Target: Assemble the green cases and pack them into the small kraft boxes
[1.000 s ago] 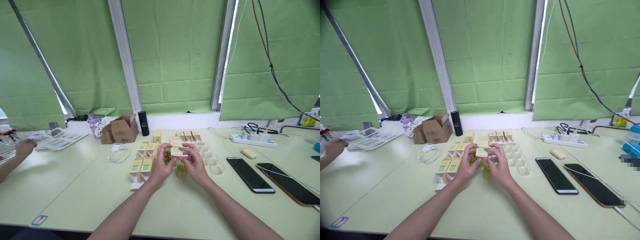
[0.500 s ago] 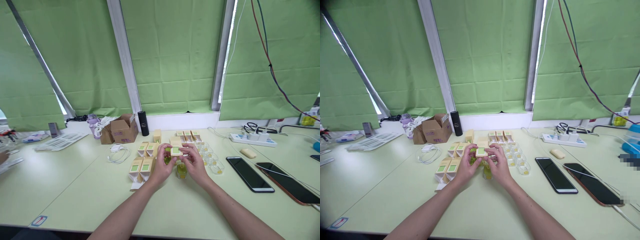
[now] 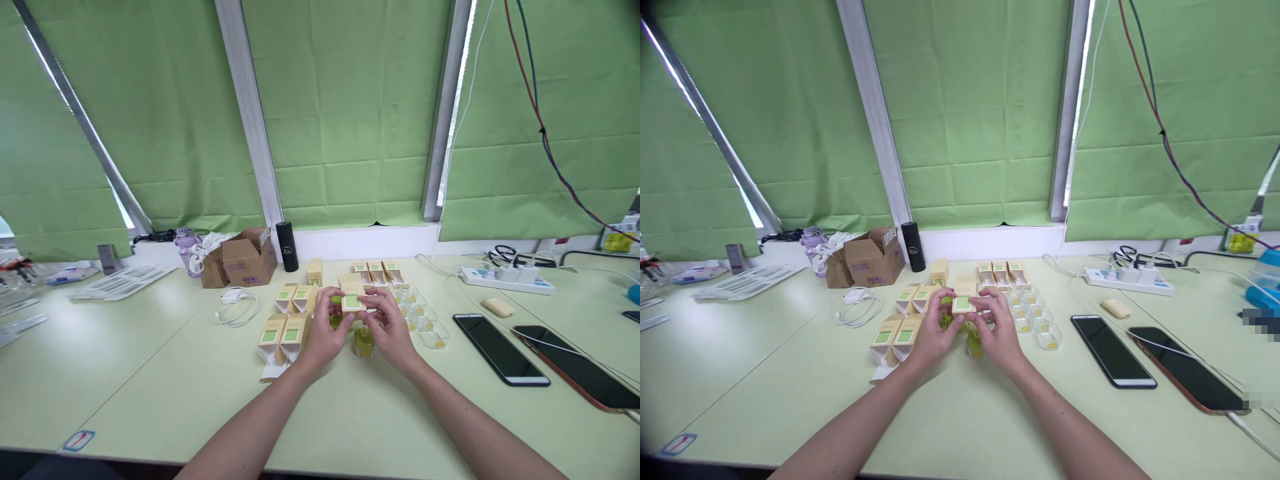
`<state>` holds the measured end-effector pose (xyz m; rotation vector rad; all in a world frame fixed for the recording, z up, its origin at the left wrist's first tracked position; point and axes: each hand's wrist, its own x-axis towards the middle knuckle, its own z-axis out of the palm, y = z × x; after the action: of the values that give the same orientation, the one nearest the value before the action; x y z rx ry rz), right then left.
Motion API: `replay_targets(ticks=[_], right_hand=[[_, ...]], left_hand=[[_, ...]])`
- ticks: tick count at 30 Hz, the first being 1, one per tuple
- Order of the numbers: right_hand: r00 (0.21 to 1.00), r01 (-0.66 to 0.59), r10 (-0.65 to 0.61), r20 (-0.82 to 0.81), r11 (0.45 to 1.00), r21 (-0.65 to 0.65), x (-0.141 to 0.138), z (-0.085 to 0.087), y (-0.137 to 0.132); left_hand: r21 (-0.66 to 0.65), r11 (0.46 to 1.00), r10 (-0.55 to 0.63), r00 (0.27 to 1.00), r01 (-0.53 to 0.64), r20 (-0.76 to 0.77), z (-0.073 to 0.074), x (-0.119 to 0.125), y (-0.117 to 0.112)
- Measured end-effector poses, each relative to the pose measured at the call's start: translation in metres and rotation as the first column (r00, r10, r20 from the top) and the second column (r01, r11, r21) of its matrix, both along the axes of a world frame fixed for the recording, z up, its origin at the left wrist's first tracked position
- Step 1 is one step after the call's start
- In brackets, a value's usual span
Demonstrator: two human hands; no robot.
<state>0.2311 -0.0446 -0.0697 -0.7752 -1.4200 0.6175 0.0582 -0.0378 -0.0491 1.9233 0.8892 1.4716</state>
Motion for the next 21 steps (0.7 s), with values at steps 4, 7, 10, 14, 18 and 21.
replay_targets(ticks=[4, 7, 10, 14, 18, 21], right_hand=[[1.0, -0.006, 0.006, 0.019, 1.0, -0.006, 0.0007, 0.0, -0.0012], [0.999, -0.015, 0.015, 0.039, 1.0, 0.001, 0.0015, -0.0006, -0.0016], [0.997, 0.02, -0.021, 0.081, 1.0, 0.007, 0.0024, -0.0011, -0.0017], [0.986, 0.055, -0.059, 0.156, 0.998, 0.027, 0.0035, -0.002, -0.0017], [0.981, 0.03, -0.031, 0.194, 1.0, 0.008, 0.0031, -0.0043, -0.0027], [0.978, 0.024, -0.029, 0.208, 0.999, 0.027, 0.0021, -0.0055, -0.0046]], left_hand=[[0.021, 1.0, -0.006, 1.0, 0.006, -0.002, -0.0018, -0.0021, 0.0015], [0.054, 0.999, 0.003, 1.0, -0.002, -0.014, -0.0026, -0.0034, 0.0024], [0.077, 0.997, 0.036, 0.998, -0.033, -0.042, -0.0018, -0.0033, 0.0019], [0.089, 0.993, 0.082, 0.995, -0.078, -0.053, 0.0003, -0.0017, 0.0008], [0.089, 0.991, 0.101, 0.994, -0.096, -0.047, 0.0006, -0.0011, 0.0008], [0.078, 0.991, 0.112, 0.992, -0.108, -0.058, -0.0002, -0.0011, 0.0012]])
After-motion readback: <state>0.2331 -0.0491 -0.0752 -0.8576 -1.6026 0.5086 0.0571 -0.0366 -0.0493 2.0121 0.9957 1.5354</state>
